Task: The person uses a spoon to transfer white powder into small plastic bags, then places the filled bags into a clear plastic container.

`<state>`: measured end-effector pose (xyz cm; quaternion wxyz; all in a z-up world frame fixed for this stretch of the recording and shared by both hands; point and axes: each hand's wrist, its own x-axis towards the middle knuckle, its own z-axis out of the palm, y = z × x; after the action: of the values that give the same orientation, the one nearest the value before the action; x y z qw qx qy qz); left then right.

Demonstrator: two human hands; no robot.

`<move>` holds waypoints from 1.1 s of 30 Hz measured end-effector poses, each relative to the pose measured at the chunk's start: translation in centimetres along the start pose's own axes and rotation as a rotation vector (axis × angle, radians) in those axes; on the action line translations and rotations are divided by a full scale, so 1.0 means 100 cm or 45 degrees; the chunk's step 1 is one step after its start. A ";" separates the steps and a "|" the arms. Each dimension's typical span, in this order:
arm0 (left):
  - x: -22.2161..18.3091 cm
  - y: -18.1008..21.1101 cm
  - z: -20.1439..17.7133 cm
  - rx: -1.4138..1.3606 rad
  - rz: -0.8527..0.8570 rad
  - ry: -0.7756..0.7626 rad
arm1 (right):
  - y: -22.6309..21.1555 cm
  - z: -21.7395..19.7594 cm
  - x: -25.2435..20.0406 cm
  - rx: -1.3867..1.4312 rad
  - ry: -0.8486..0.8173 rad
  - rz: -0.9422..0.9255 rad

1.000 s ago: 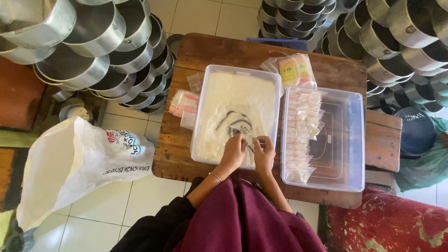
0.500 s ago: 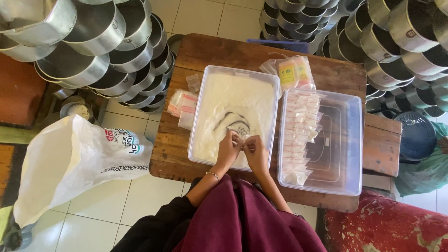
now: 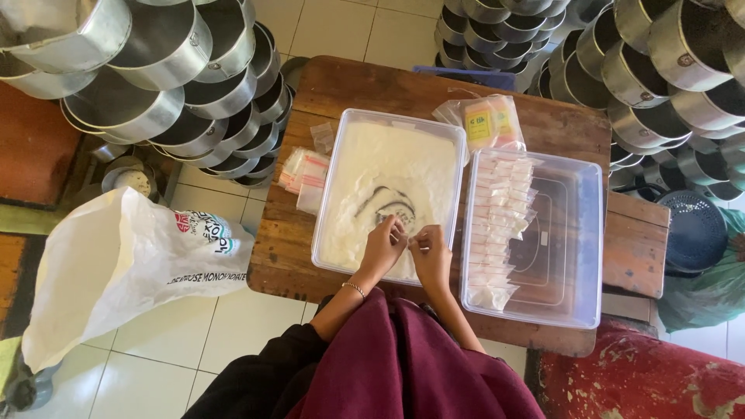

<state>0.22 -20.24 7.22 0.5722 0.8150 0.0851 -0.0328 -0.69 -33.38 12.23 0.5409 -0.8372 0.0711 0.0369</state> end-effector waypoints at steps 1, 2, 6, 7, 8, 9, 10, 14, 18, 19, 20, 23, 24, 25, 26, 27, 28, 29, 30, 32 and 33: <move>-0.003 0.007 -0.003 -0.001 -0.002 0.002 | 0.000 0.000 0.000 -0.001 -0.002 0.000; -0.005 0.014 -0.006 0.018 0.006 0.034 | -0.001 0.001 0.000 -0.061 0.011 -0.013; -0.019 0.047 -0.021 0.121 0.044 0.143 | -0.005 0.004 -0.004 -0.211 0.070 -0.083; -0.023 0.054 -0.023 0.121 0.045 0.142 | -0.004 0.004 -0.004 -0.211 0.071 -0.083; -0.026 0.061 -0.025 0.143 0.054 0.144 | -0.004 0.004 -0.005 -0.252 0.065 -0.130; -0.030 0.068 -0.028 0.165 0.062 0.146 | -0.003 0.005 -0.005 -0.294 0.058 -0.177; -0.031 0.069 -0.028 0.166 0.060 0.147 | -0.004 0.004 -0.005 -0.293 0.056 -0.177; -0.034 0.073 -0.033 0.183 0.083 0.142 | -0.020 0.000 -0.009 -0.285 0.052 -0.289; -0.034 0.075 -0.037 0.223 0.091 0.158 | -0.005 0.005 -0.004 -0.321 0.039 -0.366; -0.034 0.075 -0.037 0.222 0.091 0.158 | -0.014 0.003 -0.007 -0.321 0.039 -0.367; -0.035 0.076 -0.038 0.196 0.083 0.156 | -0.023 0.002 -0.009 -0.315 0.035 -0.372; -0.034 0.071 -0.036 0.146 0.057 0.154 | -0.029 0.001 -0.011 -0.306 0.026 -0.374; -0.033 0.068 -0.035 0.123 0.039 0.150 | -0.028 0.001 -0.011 -0.303 0.024 -0.369; -0.034 0.070 -0.036 0.121 0.038 0.152 | -0.022 0.002 -0.009 -0.305 0.022 -0.370; -0.034 0.072 -0.038 0.129 0.067 0.167 | -0.016 0.003 -0.008 -0.295 0.007 -0.356; -0.035 0.074 -0.039 0.136 0.095 0.181 | -0.011 0.004 -0.006 -0.286 -0.007 -0.341; -0.034 0.072 -0.038 0.136 0.095 0.182 | -0.007 0.006 -0.007 -0.286 -0.007 -0.342; -0.034 0.069 -0.036 0.122 0.092 0.183 | -0.003 0.008 -0.007 -0.272 -0.042 -0.326; -0.033 0.067 -0.035 0.107 0.088 0.185 | 0.001 0.009 -0.006 -0.258 -0.077 -0.310; -0.036 0.073 -0.037 0.091 0.070 0.196 | -0.005 0.008 -0.007 -0.253 -0.082 -0.313; -0.038 0.075 -0.038 0.076 0.051 0.207 | -0.008 0.008 -0.008 -0.249 -0.087 -0.315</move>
<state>-2.31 -19.57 16.09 0.5394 0.8332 0.1140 0.0422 -1.33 -32.28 12.76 0.4595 -0.8865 -0.0550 0.0053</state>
